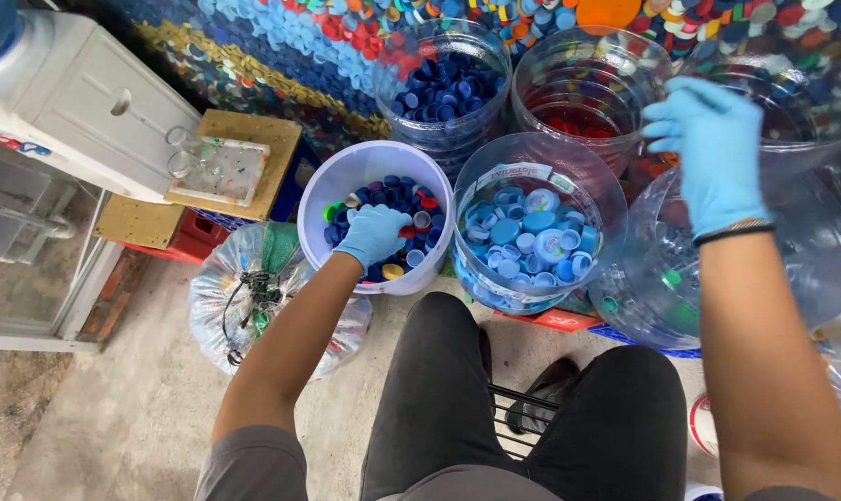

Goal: Sorting plastic bottle caps by color into different containers

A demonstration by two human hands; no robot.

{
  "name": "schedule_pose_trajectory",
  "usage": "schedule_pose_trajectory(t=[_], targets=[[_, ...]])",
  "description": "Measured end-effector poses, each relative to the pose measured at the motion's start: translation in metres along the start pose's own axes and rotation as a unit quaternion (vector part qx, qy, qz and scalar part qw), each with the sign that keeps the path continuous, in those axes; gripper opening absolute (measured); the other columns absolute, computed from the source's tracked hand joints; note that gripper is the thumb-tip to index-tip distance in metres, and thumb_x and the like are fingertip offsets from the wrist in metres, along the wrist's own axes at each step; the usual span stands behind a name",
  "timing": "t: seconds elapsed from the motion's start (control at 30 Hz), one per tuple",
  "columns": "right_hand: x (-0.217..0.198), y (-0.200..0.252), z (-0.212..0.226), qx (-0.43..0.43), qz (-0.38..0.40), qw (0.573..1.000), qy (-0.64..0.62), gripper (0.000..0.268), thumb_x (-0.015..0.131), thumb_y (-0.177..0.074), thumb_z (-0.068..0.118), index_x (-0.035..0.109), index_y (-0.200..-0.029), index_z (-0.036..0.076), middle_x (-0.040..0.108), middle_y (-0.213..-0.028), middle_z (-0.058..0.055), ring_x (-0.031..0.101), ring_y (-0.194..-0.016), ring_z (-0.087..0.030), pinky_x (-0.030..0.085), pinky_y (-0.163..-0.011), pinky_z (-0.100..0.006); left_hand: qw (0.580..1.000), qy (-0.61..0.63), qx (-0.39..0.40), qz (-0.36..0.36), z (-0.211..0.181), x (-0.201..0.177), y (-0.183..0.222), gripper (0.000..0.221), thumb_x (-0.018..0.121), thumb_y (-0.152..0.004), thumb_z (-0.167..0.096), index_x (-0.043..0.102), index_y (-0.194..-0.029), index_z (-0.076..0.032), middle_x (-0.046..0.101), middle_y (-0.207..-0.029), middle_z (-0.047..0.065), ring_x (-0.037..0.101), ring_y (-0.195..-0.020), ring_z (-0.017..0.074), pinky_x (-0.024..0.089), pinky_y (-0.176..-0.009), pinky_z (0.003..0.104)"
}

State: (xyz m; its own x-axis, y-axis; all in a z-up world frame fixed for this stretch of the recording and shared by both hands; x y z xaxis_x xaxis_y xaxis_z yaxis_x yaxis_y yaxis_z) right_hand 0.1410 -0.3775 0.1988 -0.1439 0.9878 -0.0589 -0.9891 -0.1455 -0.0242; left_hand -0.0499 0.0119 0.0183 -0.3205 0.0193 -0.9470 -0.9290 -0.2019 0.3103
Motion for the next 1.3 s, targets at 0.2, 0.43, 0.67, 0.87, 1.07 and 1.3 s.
schedule_pose_trajectory(t=[0.2, 0.43, 0.67, 0.87, 1.07, 1.3], targets=[[0.064, 0.075, 0.005, -0.116, 0.111, 0.986, 0.044, 0.024, 0.068, -0.103, 0.009, 0.072, -0.126, 0.011, 0.075, -0.104, -0.016, 0.072, -0.080, -0.016, 0.060, -0.063, -0.025, 0.992, 0.043, 0.044, -0.113, 0.030, 0.004, -0.010, 0.049, 0.078, -0.078, -0.053, 0.071, -0.120, -0.028, 0.069, -0.121, 0.002, 0.064, -0.113, 0.0341, 0.049, -0.097, 0.054], [0.133, 0.120, -0.013, -0.078, 0.220, 0.972, 0.002, 0.027, 0.075, -0.095, 0.021, 0.075, -0.121, 0.015, 0.078, -0.102, -0.011, 0.074, -0.078, -0.015, 0.063, -0.064, -0.028, 0.871, 0.323, 0.159, -0.333, -0.031, -0.107, 0.065, 0.043, 0.085, -0.083, -0.027, 0.068, -0.122, -0.019, 0.070, -0.107, 0.009, 0.065, -0.107, 0.0385, 0.054, -0.092, 0.048], [0.165, 0.116, -0.030, 0.012, 0.212, 0.970, -0.119, 0.038, 0.079, -0.092, 0.014, 0.070, -0.128, 0.007, 0.075, -0.108, -0.019, 0.075, -0.082, -0.022, 0.065, -0.067, -0.031, 0.815, 0.345, 0.218, -0.411, -0.077, -0.145, 0.088, 0.053, 0.090, -0.074, -0.018, 0.071, -0.124, -0.022, 0.074, -0.111, 0.007, 0.069, -0.104, 0.0356, 0.055, -0.093, 0.046], [0.145, 0.028, -0.049, 0.038, 0.143, 0.981, -0.129, 0.028, 0.074, -0.097, 0.030, 0.070, -0.119, 0.014, 0.074, -0.101, -0.008, 0.073, -0.079, -0.015, 0.064, -0.067, -0.027, 0.788, 0.457, 0.152, -0.384, -0.055, -0.121, 0.058, 0.045, 0.078, -0.087, -0.007, 0.068, -0.130, -0.014, 0.075, -0.112, 0.013, 0.071, -0.104, 0.0370, 0.056, -0.092, 0.048], [0.112, -0.123, -0.135, 0.111, 0.029, 0.964, -0.241, 0.035, 0.071, -0.099, 0.037, 0.057, -0.119, 0.013, 0.064, -0.107, -0.020, 0.076, -0.095, -0.034, 0.067, -0.081, -0.047, 0.928, 0.306, -0.011, -0.213, -0.009, -0.033, -0.016, 0.031, 0.069, -0.092, -0.027, 0.070, -0.124, -0.023, 0.077, -0.113, 0.005, 0.071, -0.108, 0.0315, 0.057, -0.096, 0.048], [0.108, -0.064, -0.076, 0.137, -0.019, 0.973, -0.187, 0.063, 0.065, -0.092, 0.036, 0.049, -0.147, 0.009, 0.071, -0.133, -0.021, 0.082, -0.103, -0.029, 0.071, -0.075, -0.036, 0.979, 0.158, 0.045, -0.119, -0.017, -0.005, -0.052, 0.032, 0.053, -0.098, -0.036, 0.064, -0.121, -0.016, 0.068, -0.113, 0.014, 0.067, -0.100, 0.0408, 0.054, -0.079, 0.060]])
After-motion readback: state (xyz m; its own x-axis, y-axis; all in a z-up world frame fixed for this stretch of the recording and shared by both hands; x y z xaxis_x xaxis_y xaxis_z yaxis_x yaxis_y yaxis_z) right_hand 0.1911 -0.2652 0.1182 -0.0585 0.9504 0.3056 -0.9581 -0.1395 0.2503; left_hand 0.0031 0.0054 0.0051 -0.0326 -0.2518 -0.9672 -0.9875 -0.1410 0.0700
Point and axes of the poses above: each hand's wrist, its own y-axis away from the middle knuckle, its own x-axis out of the palm, z = x × y, the point moved 2 cm from there along -y, towards the middle knuckle
